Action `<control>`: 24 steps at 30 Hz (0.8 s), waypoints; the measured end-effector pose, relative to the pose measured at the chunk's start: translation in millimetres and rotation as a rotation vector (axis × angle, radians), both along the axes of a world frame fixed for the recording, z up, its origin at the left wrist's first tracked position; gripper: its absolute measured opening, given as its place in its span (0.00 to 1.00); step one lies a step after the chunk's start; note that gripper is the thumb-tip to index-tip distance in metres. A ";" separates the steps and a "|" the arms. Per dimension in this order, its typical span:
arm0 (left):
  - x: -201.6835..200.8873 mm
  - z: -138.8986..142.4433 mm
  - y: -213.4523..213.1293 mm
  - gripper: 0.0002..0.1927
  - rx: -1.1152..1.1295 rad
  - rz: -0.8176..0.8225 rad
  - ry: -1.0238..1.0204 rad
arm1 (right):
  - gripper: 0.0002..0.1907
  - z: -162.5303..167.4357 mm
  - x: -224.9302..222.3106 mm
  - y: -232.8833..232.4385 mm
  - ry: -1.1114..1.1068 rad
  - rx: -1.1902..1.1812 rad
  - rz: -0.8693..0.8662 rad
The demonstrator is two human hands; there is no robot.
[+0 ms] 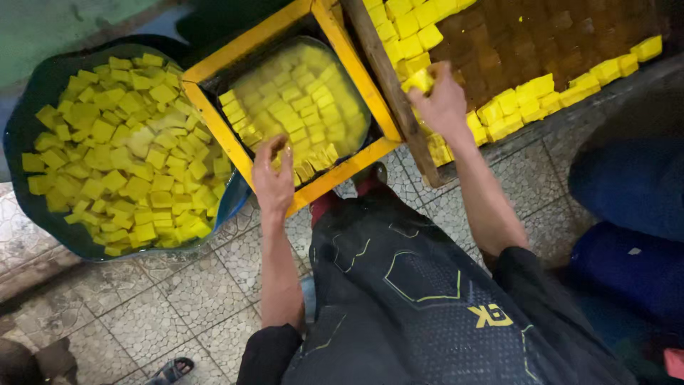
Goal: The person picks yellow tofu cubes from a large wooden tray and places them one at a time into a square yellow-framed tray filled with water, arranging them in rows. They occasionally dip cubes in the water and continue filling the frame from the pile of tofu cubes.
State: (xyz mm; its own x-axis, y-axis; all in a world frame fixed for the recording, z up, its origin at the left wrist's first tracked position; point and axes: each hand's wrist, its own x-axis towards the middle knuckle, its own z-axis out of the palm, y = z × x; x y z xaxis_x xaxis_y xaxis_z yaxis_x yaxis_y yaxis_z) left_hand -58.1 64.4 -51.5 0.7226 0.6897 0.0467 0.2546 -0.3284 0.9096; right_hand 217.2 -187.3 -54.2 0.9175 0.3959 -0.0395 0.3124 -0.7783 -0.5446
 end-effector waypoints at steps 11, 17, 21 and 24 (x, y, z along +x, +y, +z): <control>-4.8 -1.5 -15.0 0.15 0.016 -0.118 0.002 | 0.29 46.8 -64.4 115.4 0.228 -0.406 0.846; -16.6 0.3 -15.9 0.16 0.120 -0.102 0.036 | 0.14 1.8 -90.7 153.1 -0.050 -0.997 0.997; -12.9 -6.8 -23.2 0.17 0.220 -0.156 0.072 | 0.26 -9.0 -73.5 149.0 0.065 -0.706 1.000; -6.0 -12.0 -25.8 0.15 0.290 -0.327 0.260 | 0.21 -1.7 -69.9 144.0 0.175 -0.805 1.064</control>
State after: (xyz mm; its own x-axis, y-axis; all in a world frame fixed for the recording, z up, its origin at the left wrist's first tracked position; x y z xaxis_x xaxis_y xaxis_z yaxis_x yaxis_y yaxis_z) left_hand -64.1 38.6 -63.5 0.9116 0.4110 -0.0072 0.3023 -0.6584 0.6892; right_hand 147.3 -43.3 -56.0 0.1402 0.7187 -0.6811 0.9346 -0.3232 -0.1487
